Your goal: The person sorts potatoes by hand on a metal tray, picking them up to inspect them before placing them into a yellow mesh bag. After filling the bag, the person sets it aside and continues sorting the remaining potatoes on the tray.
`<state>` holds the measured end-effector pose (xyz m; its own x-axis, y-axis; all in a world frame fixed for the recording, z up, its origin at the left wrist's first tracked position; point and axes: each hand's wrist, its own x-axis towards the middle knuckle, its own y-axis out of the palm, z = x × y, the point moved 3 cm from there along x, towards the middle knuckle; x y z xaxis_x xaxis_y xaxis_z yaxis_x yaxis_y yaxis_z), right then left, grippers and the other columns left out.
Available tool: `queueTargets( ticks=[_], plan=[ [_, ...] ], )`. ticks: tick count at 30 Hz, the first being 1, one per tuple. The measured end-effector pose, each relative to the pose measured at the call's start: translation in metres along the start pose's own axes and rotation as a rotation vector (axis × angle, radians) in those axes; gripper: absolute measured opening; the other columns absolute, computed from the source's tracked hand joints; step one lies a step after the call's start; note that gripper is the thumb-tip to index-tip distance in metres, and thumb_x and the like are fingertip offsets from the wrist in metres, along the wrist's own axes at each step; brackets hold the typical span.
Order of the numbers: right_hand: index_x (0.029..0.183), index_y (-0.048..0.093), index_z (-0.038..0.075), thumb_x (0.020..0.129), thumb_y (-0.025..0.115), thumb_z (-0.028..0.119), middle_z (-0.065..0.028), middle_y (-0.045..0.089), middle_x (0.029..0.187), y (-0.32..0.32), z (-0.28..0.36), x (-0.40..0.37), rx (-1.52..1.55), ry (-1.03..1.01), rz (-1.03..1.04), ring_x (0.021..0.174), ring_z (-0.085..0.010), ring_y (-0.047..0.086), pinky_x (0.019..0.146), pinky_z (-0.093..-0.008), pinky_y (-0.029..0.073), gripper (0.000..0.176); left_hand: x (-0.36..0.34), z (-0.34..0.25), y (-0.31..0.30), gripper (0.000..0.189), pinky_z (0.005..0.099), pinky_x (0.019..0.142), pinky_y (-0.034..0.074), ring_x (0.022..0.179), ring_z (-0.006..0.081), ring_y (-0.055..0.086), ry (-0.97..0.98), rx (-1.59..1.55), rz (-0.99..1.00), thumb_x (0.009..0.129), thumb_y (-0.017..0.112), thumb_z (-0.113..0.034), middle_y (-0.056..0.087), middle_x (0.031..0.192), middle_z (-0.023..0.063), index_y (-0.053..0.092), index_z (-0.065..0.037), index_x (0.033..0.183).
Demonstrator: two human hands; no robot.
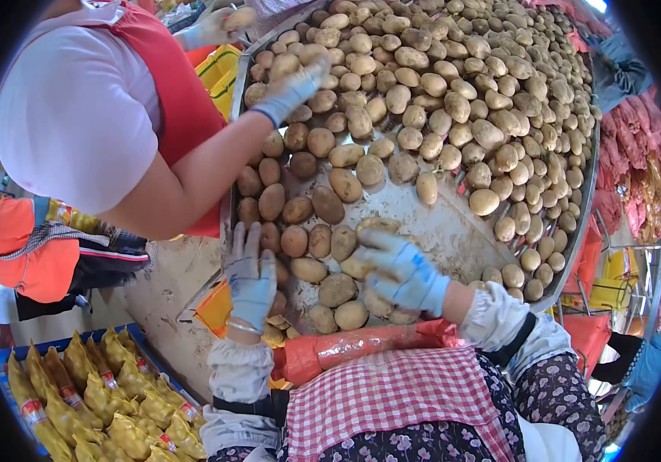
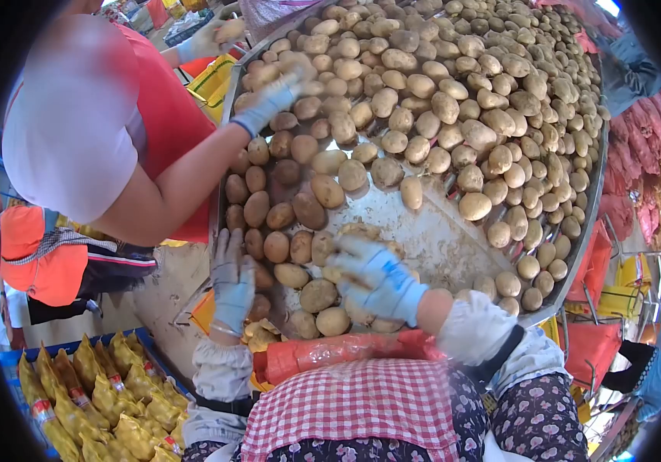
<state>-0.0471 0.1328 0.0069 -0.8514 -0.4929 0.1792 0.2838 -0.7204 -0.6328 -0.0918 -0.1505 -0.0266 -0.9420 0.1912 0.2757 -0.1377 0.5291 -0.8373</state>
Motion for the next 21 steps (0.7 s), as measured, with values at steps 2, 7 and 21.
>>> queueTargets(
  ticks=[2,7,21],
  plan=[
    [0.119,0.058,0.007,0.086,0.063,0.027,-0.0213,0.059,0.114,-0.04,0.007,-0.007,-0.074,0.21,-0.149,0.104,-0.0394,0.059,0.088,-0.0424,0.049,0.039,-0.015,-0.016,-0.001,0.056,0.0455,0.109,0.031,0.13,0.0396,0.039,0.062,0.201,0.128,0.083,0.062,-0.029,0.04,0.144,0.0196,0.05,-0.01,0.135],
    [0.128,0.051,0.007,0.086,0.061,0.038,-0.0222,0.064,0.108,-0.045,-0.014,-0.062,-0.441,0.862,0.391,0.098,-0.0375,0.063,0.088,-0.0421,0.049,0.053,-0.045,-0.013,-0.008,0.064,0.0522,0.111,0.024,0.136,0.0401,0.03,-0.177,0.047,0.483,0.08,0.064,-0.035,0.034,0.146,0.0217,0.048,-0.007,0.135],
    [0.113,0.06,0.012,0.074,0.075,0.036,-0.0124,0.054,0.127,-0.03,0.033,-0.153,-0.484,0.22,0.232,0.116,-0.0367,0.052,0.095,-0.0483,0.042,0.048,-0.061,-0.091,-0.013,0.068,0.0549,0.109,0.024,0.132,0.0451,0.031,0.215,0.114,0.45,0.074,0.069,-0.045,0.037,0.143,0.0217,0.052,-0.011,0.131]
  ],
)
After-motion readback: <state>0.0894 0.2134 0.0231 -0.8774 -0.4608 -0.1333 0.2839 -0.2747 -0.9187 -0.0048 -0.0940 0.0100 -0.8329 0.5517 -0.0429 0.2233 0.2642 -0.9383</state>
